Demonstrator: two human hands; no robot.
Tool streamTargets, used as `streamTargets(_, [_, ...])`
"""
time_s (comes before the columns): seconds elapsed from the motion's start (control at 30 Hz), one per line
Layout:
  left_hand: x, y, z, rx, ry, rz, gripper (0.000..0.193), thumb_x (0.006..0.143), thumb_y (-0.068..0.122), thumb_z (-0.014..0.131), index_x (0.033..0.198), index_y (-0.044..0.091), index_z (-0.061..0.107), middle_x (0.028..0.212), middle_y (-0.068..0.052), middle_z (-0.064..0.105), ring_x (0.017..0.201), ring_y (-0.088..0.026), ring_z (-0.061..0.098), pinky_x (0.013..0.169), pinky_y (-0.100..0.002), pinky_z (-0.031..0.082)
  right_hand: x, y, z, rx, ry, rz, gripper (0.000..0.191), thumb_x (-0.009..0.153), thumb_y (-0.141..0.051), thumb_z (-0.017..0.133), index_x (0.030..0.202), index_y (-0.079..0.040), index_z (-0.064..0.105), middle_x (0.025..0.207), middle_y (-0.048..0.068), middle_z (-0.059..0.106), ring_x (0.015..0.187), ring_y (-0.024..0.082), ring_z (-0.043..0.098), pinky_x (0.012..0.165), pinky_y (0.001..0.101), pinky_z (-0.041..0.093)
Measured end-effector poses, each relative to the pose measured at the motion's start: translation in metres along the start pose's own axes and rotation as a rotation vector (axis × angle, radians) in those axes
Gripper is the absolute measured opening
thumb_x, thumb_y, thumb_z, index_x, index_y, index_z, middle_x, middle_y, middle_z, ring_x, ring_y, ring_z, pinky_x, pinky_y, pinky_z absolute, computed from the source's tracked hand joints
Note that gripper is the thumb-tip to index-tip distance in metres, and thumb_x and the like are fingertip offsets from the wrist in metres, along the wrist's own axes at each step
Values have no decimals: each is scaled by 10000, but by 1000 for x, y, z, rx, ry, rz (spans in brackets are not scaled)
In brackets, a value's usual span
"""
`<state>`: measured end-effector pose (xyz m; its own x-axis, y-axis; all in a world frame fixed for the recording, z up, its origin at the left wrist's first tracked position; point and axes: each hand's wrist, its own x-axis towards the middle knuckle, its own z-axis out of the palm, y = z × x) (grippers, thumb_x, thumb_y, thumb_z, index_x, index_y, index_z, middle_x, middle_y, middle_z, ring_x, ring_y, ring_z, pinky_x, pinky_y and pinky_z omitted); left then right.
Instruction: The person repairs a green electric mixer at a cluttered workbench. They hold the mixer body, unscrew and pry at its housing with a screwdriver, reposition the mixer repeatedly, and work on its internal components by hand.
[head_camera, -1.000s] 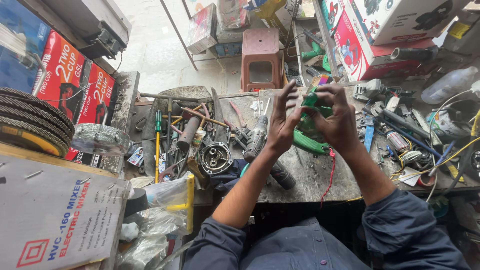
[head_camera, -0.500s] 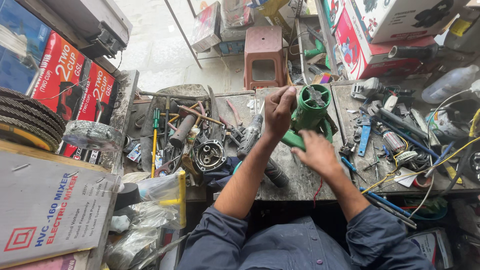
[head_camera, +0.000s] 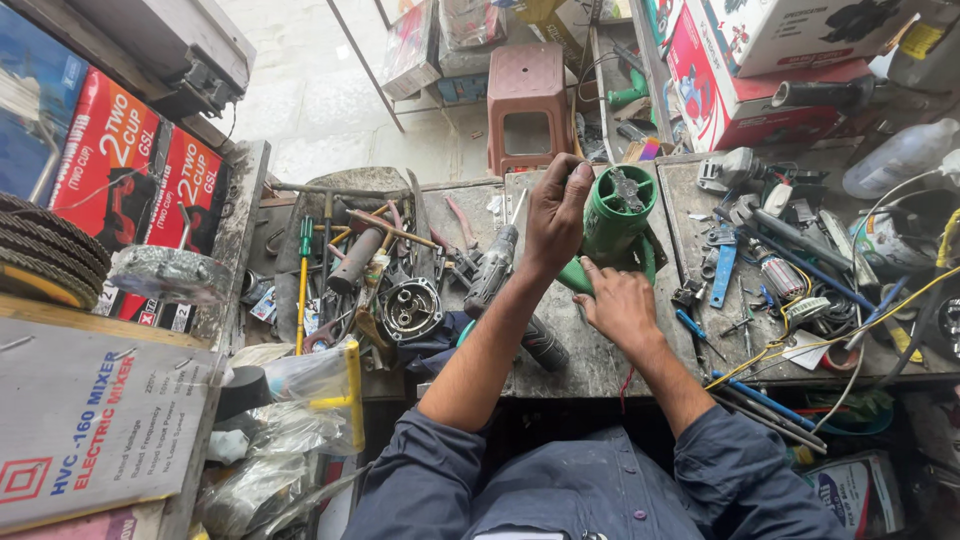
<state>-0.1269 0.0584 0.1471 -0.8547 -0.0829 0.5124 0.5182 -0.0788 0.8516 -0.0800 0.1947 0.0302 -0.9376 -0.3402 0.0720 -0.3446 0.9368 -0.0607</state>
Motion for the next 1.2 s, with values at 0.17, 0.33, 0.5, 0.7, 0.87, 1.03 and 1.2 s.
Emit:
streamTargets(0.17, [9, -5, -8, 19, 10, 7, 243, 1109, 219, 537, 956, 31, 548, 821, 19, 479, 824, -57, 438, 734, -246, 404, 2, 1, -4, 12, -71, 10, 727, 879, -562, 665, 1495, -203, 524, 968, 78, 703, 874, 263, 706, 855, 413, 551])
streamTargets(0.33, [13, -12, -16, -21, 12, -10, 239, 1111, 207, 517, 939, 41, 521, 794, 36, 435, 774, -47, 390, 668, -243, 364, 2, 1, -6, 11, -57, 13, 736, 864, -577, 672, 1487, -212, 530, 971, 76, 700, 875, 266, 704, 857, 411, 555])
streamTargets(0.5, [10, -10, -18, -28, 11, -22, 241, 1111, 198, 506, 921, 50, 507, 765, 41, 413, 734, -45, 382, 633, -248, 350, 1, 1, -4, 39, -23, 4, 727, 861, -578, 671, 1478, -218, 536, 972, 71, 700, 900, 253, 704, 868, 412, 550])
streamTargets(0.7, [5, -1, -16, 19, -3, 4, 249, 1113, 208, 508, 934, 35, 523, 776, 18, 429, 759, -58, 405, 661, -265, 376, 1, 1, -5, 28, -47, 23, 726, 861, -577, 677, 1479, -224, 535, 974, 70, 695, 891, 264, 701, 868, 415, 547])
streamTargets(0.87, [2, 3, -12, 45, -58, 26, 243, 1105, 217, 515, 963, 21, 528, 783, -14, 467, 777, -73, 458, 686, -275, 418, 0, -1, -8, 23, -44, 21, 716, 863, -578, 676, 1476, -232, 542, 963, 68, 696, 889, 264, 703, 868, 409, 555])
streamTargets(1.03, [1, 3, 3, 102, -110, 4, 232, 1102, 224, 530, 987, 22, 536, 815, -56, 488, 788, -113, 477, 708, -302, 445, 1, -1, -6, 8, -102, 29, 689, 886, -578, 655, 1456, -203, 557, 999, 81, 700, 905, 265, 707, 860, 406, 562])
streamTargets(1.2, [8, 4, 18, 133, -276, -1, 215, 1085, 245, 504, 1061, 32, 525, 899, -109, 590, 837, -177, 585, 786, -349, 497, 0, -2, -1, 22, -65, 16, 631, 904, -581, 636, 1348, -133, 633, 1052, 91, 715, 970, 266, 721, 892, 423, 568])
